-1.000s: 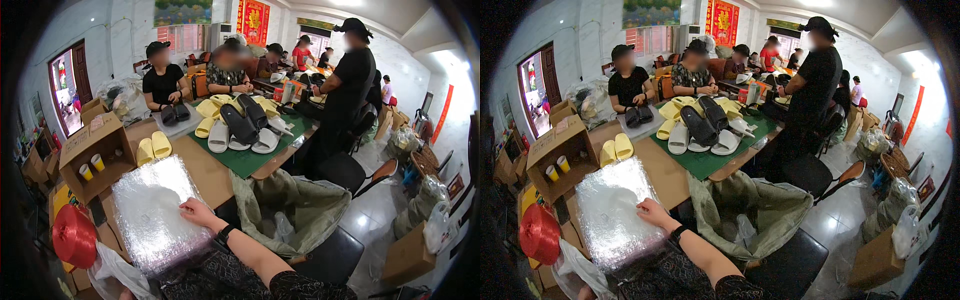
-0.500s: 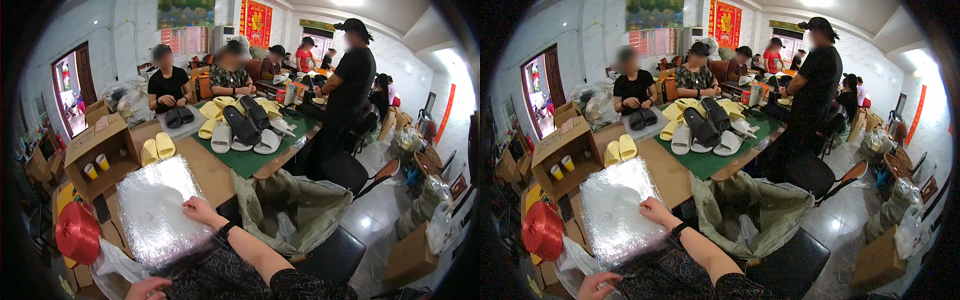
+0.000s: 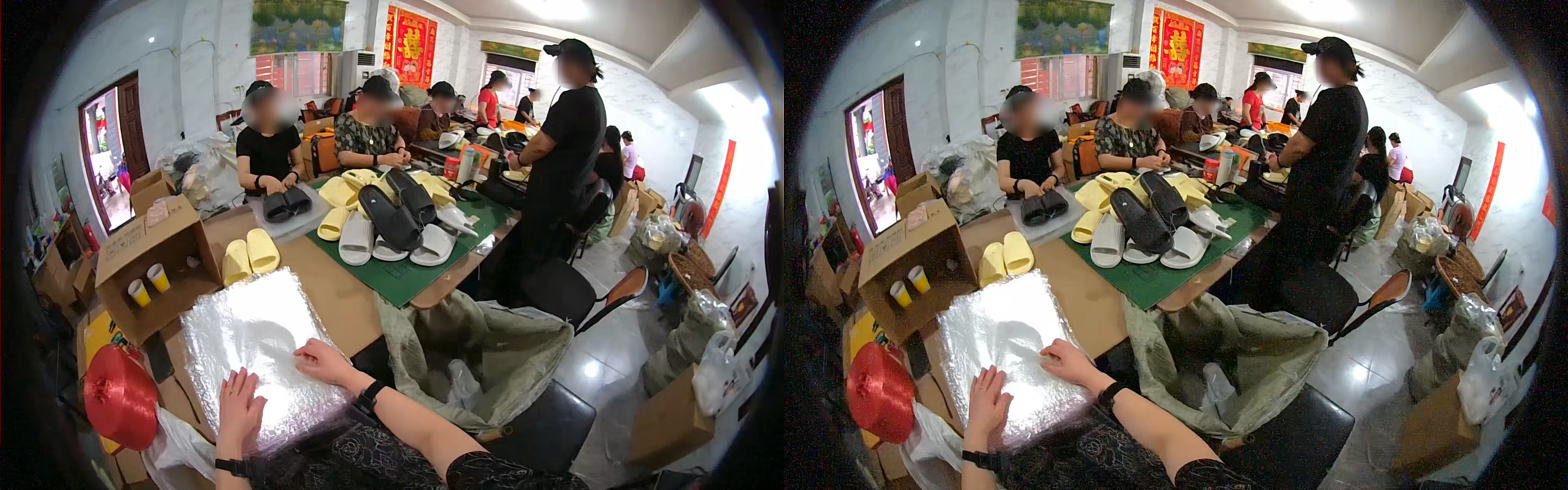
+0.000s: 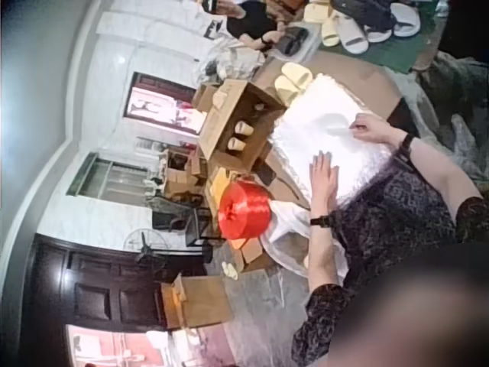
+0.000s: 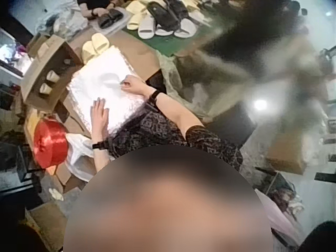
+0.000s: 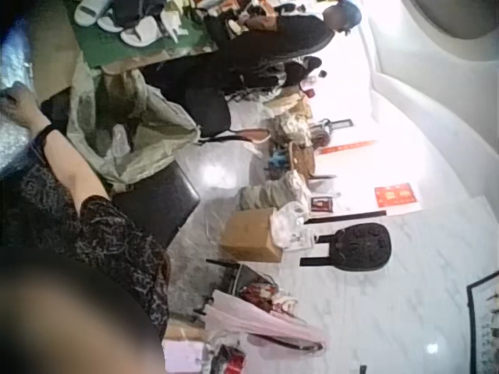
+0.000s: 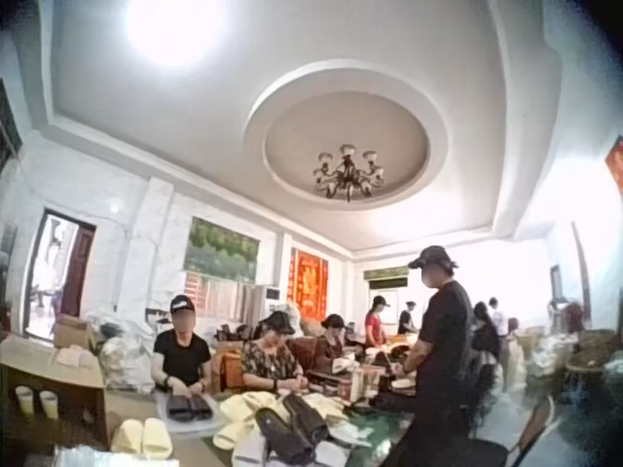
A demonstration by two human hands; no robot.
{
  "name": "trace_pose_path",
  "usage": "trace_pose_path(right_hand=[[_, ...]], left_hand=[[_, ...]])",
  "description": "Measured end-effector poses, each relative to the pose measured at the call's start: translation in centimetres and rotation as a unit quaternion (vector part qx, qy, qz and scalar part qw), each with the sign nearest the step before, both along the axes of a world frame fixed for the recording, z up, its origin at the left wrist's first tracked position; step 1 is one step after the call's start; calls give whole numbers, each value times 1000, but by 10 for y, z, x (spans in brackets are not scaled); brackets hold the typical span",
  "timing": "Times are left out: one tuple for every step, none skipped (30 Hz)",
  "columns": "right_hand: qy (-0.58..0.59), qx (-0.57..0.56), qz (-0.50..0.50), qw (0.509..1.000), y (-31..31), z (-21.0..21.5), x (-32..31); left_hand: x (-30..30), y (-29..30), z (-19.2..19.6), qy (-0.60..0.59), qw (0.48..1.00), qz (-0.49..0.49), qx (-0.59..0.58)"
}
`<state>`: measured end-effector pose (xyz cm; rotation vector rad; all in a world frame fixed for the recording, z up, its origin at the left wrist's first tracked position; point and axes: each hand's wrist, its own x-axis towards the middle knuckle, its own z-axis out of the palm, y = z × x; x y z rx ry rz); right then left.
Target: The recorder is seen placing pairs of plastic sandals/slides into transparent plastic bags.
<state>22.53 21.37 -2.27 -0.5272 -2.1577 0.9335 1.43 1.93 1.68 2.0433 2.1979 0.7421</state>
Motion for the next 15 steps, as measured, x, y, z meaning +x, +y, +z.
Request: trace_pose_path(right_hand=[[-5,-3,-1,1000,-2,2,0],[-5,-3,-1,1000,-4,4,0],[-3,-2,0,1000,-3,4,-1],[-6,-4,0,1000,-3,4,-1],[-6,6,6,1000,-4,4,0],[-4,16,13,1000,-2,1,-2],[-5,14,16,1000,0,-1,-4],[-1,-41,25,999,4,-4,-5],[3,-99,35,994,9,-10,-7],[14,-96,65,993,19,-13,-5],[-12,-202,70,977,21,-4,-2],[-20,-314,114,942,33,5,6],[-39,-383,108,917,43,12,14],[4,-398,102,912,49,22,17],[39,-417,93,903,62,21,26]], left_hand=[[0,-2,-4,4,1000,8,19],[1,-3,-8,-6,1000,17,21],[1,-3,-7,-8,1000,17,20],[1,-3,-7,-15,999,14,25],[1,-4,-7,-22,999,13,30],[0,-5,-8,-22,999,15,28],[-1,-5,-9,-24,999,19,26],[-1,-6,-10,-24,999,25,24],[-1,-4,-11,-24,999,30,17],[-1,-2,-11,-22,999,29,19],[-3,-3,-12,-21,999,32,19],[-1,0,-10,-30,999,21,31],[0,3,-7,-35,999,12,27],[-1,4,-9,-35,999,11,28],[-1,7,-9,-34,999,4,34]])
